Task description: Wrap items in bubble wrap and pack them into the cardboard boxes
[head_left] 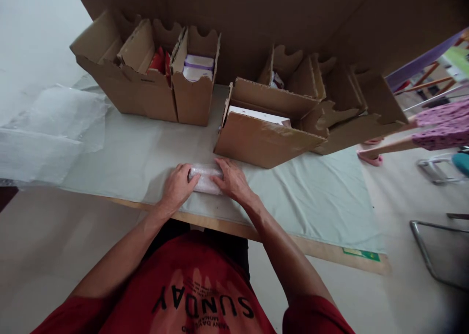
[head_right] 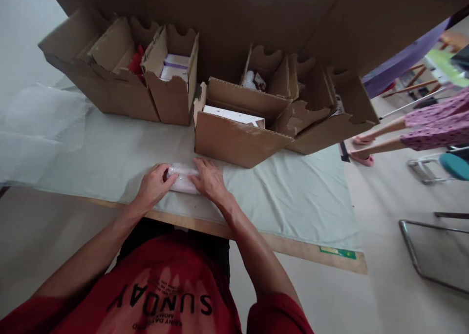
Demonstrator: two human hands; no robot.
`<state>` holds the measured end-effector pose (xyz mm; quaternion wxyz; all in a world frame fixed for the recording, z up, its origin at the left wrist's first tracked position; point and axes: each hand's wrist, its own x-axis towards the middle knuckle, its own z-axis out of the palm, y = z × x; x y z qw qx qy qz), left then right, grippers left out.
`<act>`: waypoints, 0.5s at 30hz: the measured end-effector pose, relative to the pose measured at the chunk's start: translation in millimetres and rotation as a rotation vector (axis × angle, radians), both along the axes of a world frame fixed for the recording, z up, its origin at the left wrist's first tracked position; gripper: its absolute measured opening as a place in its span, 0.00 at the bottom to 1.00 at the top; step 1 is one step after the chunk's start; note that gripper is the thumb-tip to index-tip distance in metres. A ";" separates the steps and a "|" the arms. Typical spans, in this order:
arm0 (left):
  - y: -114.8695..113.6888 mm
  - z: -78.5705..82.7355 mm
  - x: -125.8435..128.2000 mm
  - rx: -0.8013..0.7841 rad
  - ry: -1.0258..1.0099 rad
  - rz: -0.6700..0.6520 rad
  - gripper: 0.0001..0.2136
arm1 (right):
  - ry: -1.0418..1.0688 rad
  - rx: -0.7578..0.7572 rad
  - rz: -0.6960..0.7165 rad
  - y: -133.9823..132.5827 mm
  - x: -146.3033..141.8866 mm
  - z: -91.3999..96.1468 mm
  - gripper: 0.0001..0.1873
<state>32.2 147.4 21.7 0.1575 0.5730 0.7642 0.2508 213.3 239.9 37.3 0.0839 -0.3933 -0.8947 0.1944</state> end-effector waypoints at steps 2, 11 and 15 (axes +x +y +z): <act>1.2 0.8 1.0 -0.007 -0.002 0.003 0.12 | -0.078 -0.039 0.046 4.3 -4.5 5.1 0.24; -4.5 1.0 -1.7 0.012 -0.216 0.030 0.21 | -0.071 -0.358 0.007 -2.5 -2.7 25.5 0.03; -20.9 3.2 -3.9 0.056 -0.606 0.005 0.33 | 0.298 -0.527 -0.117 -26.7 19.6 25.5 0.07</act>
